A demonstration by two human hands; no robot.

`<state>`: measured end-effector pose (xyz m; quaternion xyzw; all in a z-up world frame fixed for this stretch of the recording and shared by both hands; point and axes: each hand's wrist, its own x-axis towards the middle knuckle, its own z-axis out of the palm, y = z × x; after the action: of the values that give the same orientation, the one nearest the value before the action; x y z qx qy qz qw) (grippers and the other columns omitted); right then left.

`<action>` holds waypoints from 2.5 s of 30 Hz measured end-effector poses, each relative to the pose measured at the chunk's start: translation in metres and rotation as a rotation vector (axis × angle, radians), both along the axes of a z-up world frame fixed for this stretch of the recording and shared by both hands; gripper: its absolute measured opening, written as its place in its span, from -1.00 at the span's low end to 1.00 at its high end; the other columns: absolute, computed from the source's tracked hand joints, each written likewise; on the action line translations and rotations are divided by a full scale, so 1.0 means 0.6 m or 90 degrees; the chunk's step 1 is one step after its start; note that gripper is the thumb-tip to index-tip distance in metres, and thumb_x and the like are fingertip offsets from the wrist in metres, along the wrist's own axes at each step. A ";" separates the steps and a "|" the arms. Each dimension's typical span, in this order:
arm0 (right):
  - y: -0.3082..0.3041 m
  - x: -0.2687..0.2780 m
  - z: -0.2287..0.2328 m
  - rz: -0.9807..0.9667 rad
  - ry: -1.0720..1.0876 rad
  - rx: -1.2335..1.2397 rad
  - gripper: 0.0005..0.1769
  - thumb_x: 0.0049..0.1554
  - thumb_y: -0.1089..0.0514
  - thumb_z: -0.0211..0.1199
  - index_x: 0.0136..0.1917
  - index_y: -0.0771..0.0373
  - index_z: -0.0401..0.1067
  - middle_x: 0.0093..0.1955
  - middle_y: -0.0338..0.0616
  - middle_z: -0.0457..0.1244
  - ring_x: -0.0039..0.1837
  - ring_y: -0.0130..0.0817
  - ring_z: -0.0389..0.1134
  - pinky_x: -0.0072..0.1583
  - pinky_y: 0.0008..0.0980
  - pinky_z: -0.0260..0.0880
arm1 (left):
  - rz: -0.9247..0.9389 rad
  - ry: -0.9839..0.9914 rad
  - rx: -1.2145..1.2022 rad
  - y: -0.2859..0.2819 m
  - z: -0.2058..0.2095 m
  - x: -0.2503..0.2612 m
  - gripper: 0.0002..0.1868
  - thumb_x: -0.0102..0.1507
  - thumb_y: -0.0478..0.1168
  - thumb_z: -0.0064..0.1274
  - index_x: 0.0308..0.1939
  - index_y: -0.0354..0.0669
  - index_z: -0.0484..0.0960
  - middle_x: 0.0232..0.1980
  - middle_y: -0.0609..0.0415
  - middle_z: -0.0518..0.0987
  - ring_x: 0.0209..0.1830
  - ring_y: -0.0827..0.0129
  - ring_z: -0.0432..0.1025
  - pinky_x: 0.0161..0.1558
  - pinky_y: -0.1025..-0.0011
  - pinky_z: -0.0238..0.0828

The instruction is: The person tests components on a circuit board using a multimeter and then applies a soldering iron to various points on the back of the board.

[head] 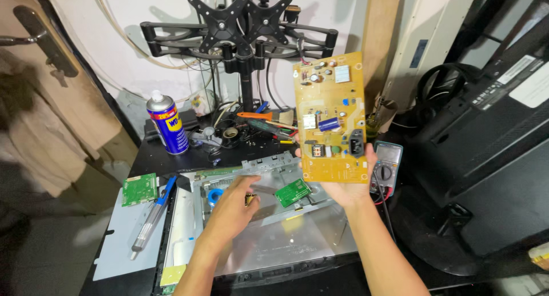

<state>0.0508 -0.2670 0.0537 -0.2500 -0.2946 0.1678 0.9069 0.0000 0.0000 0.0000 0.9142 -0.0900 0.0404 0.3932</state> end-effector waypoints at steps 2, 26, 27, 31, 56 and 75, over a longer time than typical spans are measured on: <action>0.002 -0.006 0.005 -0.027 -0.004 -0.020 0.26 0.01 -0.60 0.24 0.68 0.22 0.06 0.59 0.28 0.08 0.44 0.15 0.20 0.38 0.02 0.25 | 0.010 -0.070 -0.056 -0.020 0.046 -0.026 -0.36 0.25 -0.07 0.16 0.41 0.00 0.43 0.42 0.03 0.49 0.34 0.21 0.47 0.30 0.26 0.45; -0.338 -0.275 0.169 -0.906 -0.448 -0.403 -0.21 0.36 -0.52 -0.26 0.29 0.26 0.12 0.12 0.24 0.39 0.08 -0.16 0.42 0.30 -0.22 0.39 | -0.567 0.206 -1.091 -0.454 0.207 -0.105 0.09 0.21 0.45 0.04 0.54 -0.27 0.20 0.41 -0.26 0.43 0.37 -0.05 0.38 0.37 0.02 0.34; -0.379 -0.290 0.168 -0.979 -0.438 -0.401 -0.10 0.32 -0.59 -0.37 0.33 0.27 0.13 -0.01 0.19 0.42 -0.05 -0.21 0.41 0.20 -0.25 0.40 | -0.633 0.254 -1.071 -0.476 0.212 -0.117 0.12 0.21 0.49 0.02 0.55 -0.29 0.17 0.37 -0.37 0.43 0.29 -0.19 0.41 0.26 -0.08 0.39; -0.517 -0.326 0.168 -1.153 -0.376 -0.302 -0.06 0.32 -0.59 -0.44 0.33 0.29 0.22 -0.09 0.11 0.34 -0.08 -0.19 0.36 0.08 -0.27 0.40 | -0.773 0.326 -0.989 -0.576 0.207 -0.151 0.16 0.23 0.50 0.04 0.60 -0.30 0.12 0.29 -0.49 0.44 0.05 -0.38 0.48 -0.02 -0.22 0.49; -1.028 -0.184 -0.027 -1.423 0.280 -0.688 -0.60 0.29 -0.07 0.20 -0.12 0.34 0.52 -0.39 -0.18 0.39 -0.37 -0.41 0.39 -0.25 -0.38 0.38 | -0.859 0.694 -1.075 -0.739 0.093 -0.104 0.03 0.36 0.42 -0.15 0.58 -0.32 -0.03 0.37 -0.59 0.28 0.17 -0.47 0.41 -0.17 -0.17 0.61; -1.013 -0.149 -0.109 -1.132 0.430 -0.702 -0.79 0.19 -0.03 0.24 -0.04 0.08 0.57 -0.29 -0.22 0.41 -0.39 -0.50 0.28 -0.37 -0.38 0.22 | -0.809 0.677 -1.119 -0.697 0.146 -0.157 0.08 0.33 0.48 -0.23 0.57 -0.36 0.00 0.33 -0.53 0.36 0.14 -0.41 0.44 -0.14 -0.14 0.60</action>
<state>-0.0388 -0.8749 -0.0114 -0.6853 0.3695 -0.3774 0.5014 -0.0940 -0.4181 0.0875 0.0298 -0.2922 -0.4939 0.8184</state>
